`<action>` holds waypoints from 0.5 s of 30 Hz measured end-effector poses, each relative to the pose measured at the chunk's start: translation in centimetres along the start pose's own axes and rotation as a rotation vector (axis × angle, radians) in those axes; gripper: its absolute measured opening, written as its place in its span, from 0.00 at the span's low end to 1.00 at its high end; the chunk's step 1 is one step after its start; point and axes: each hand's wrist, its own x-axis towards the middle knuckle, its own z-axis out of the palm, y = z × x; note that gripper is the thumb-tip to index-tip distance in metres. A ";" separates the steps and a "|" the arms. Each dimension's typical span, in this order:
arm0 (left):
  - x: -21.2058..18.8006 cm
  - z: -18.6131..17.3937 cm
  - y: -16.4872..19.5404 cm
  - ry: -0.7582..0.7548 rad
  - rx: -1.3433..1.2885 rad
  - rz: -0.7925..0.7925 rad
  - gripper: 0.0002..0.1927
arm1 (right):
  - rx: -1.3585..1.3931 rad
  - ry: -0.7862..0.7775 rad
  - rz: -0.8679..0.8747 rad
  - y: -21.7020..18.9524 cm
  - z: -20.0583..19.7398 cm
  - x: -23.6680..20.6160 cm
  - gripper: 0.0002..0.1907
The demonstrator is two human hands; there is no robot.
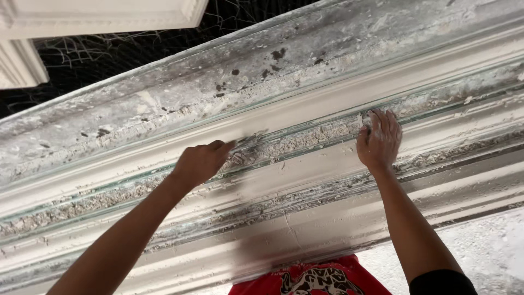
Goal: The person uses a scraper to remove hardened material from the grooves of a long white decorative molding piece. They repeatedly scrape along the length of the molding, clearing debris from the detailed profiles.
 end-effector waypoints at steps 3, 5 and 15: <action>0.7 -2.3 -2.0 -0.231 0.153 0.040 0.23 | -0.031 0.011 0.032 -0.3 -0.2 0.2 0.22; 2.9 -3.1 -1.5 -0.340 0.198 0.043 0.25 | -0.040 0.032 0.025 -0.3 0.1 0.2 0.21; 28.7 0.2 18.3 -0.150 0.090 0.279 0.04 | -0.121 0.017 0.061 1.7 1.0 -0.6 0.27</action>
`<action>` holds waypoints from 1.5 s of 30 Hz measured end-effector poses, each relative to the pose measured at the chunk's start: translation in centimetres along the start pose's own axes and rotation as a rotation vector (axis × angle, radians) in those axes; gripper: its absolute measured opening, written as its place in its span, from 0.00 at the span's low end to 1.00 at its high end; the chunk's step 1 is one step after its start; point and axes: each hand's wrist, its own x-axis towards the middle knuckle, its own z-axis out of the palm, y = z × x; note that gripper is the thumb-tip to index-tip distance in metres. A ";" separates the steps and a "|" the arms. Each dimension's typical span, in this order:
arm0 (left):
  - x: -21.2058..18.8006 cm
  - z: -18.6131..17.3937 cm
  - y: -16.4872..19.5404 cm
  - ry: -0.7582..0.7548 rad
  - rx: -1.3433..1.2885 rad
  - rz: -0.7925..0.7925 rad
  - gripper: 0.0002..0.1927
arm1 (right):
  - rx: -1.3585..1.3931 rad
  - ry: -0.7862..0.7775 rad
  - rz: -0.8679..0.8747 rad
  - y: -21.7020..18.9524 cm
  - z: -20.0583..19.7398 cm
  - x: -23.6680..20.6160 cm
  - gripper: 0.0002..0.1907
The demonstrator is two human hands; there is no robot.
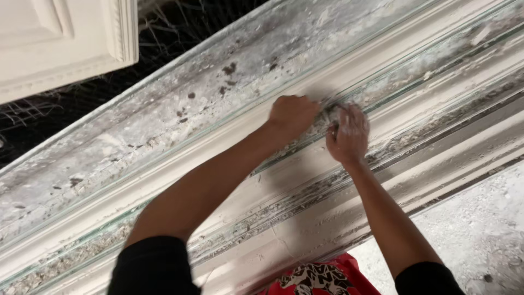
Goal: The person uses a scraper to remove hardened material from the grooves of a long white decorative molding piece. They repeatedly scrape along the length of the molding, clearing debris from the detailed profiles.
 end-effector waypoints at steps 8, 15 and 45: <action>-16.2 -1.8 -5.2 -0.179 0.058 -0.175 0.23 | 0.176 0.040 0.028 -1.2 -1.3 0.4 0.20; -0.5 -2.4 1.2 0.070 0.049 -0.122 0.22 | 0.200 0.008 0.076 -1.0 -1.5 0.5 0.22; 18.6 -7.6 6.5 -0.381 0.206 -0.198 0.09 | 0.137 -0.086 -0.146 36.8 -3.8 14.1 0.18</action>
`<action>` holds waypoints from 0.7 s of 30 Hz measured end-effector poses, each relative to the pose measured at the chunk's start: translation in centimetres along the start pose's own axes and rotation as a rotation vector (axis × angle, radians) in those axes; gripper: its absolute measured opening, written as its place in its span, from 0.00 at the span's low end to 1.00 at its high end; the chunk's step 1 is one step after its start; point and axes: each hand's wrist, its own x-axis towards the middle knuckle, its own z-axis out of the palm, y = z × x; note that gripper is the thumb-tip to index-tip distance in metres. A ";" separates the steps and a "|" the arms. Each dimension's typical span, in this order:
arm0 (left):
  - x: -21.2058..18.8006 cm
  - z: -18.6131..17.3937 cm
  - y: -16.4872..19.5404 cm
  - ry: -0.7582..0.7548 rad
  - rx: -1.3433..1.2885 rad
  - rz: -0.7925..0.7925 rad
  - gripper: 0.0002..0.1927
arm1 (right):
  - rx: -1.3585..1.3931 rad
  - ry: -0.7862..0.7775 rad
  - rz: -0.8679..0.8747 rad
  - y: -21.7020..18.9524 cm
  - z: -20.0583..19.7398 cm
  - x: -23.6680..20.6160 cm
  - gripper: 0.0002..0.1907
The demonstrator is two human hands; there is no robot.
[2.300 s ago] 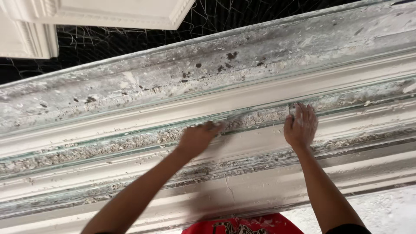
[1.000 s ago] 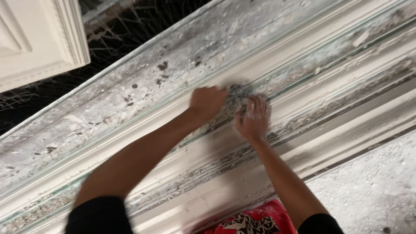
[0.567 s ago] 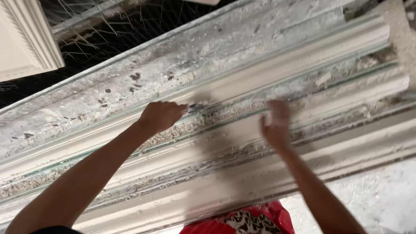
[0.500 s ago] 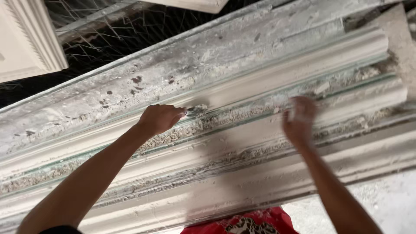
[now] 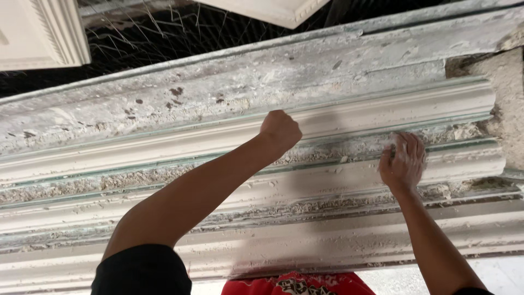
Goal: The person uses a scraper to remove hardened material from the grooves of a long white decorative molding piece. They repeatedly scrape along the length of the molding, clearing debris from the detailed profiles.
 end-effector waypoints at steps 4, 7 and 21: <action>-4.7 6.7 -4.2 0.025 -0.098 -0.049 0.04 | -0.001 0.030 0.027 -0.3 -0.4 -0.1 0.19; -13.1 13.8 -7.3 0.075 -0.337 -0.144 0.15 | -0.020 0.026 0.056 -0.4 -0.1 -0.4 0.19; -16.2 18.5 -1.9 0.547 -0.047 -0.034 0.26 | -0.064 -0.010 0.110 -0.6 0.7 -0.7 0.20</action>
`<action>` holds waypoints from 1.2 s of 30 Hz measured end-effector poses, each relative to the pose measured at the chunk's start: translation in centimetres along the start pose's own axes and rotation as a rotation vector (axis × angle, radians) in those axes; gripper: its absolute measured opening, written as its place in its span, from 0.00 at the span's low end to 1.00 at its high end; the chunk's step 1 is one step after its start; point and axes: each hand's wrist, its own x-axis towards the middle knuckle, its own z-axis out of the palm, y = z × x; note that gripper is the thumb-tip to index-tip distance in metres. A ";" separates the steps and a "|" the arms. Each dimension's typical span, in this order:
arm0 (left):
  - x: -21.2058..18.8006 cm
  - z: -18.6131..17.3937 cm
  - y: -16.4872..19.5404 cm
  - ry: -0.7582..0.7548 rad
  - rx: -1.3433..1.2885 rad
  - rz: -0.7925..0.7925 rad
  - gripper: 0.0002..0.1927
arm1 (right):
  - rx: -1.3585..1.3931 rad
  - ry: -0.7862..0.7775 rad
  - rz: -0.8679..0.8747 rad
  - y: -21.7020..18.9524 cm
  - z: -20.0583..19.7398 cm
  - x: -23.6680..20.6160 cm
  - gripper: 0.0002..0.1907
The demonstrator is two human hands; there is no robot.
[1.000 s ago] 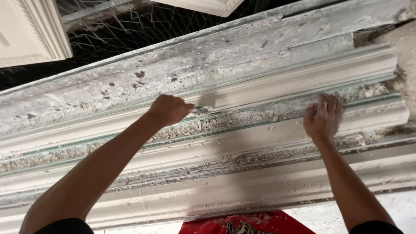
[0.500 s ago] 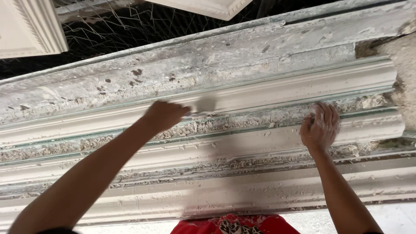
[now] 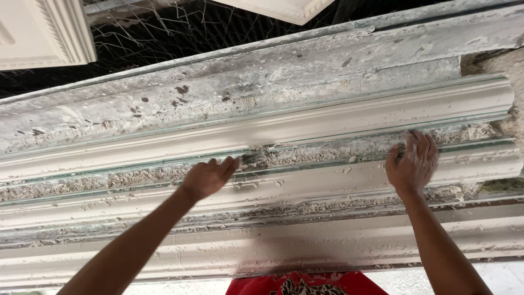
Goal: The person uses a scraper to remove hardened material from the grooves of a long white decorative molding piece. They repeatedly scrape along the length of the molding, clearing debris from the detailed profiles.
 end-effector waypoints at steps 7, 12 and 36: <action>7.1 -5.2 7.4 -0.446 0.081 -0.205 0.28 | -0.012 0.006 -0.016 0.3 0.4 -0.2 0.21; 13.0 -5.3 12.3 -0.506 0.036 -0.367 0.27 | -0.019 0.024 -0.059 0.7 0.3 -0.2 0.22; 10.5 -5.6 8.0 -0.496 -0.152 -0.201 0.20 | -0.006 0.021 0.006 0.2 -0.4 0.0 0.22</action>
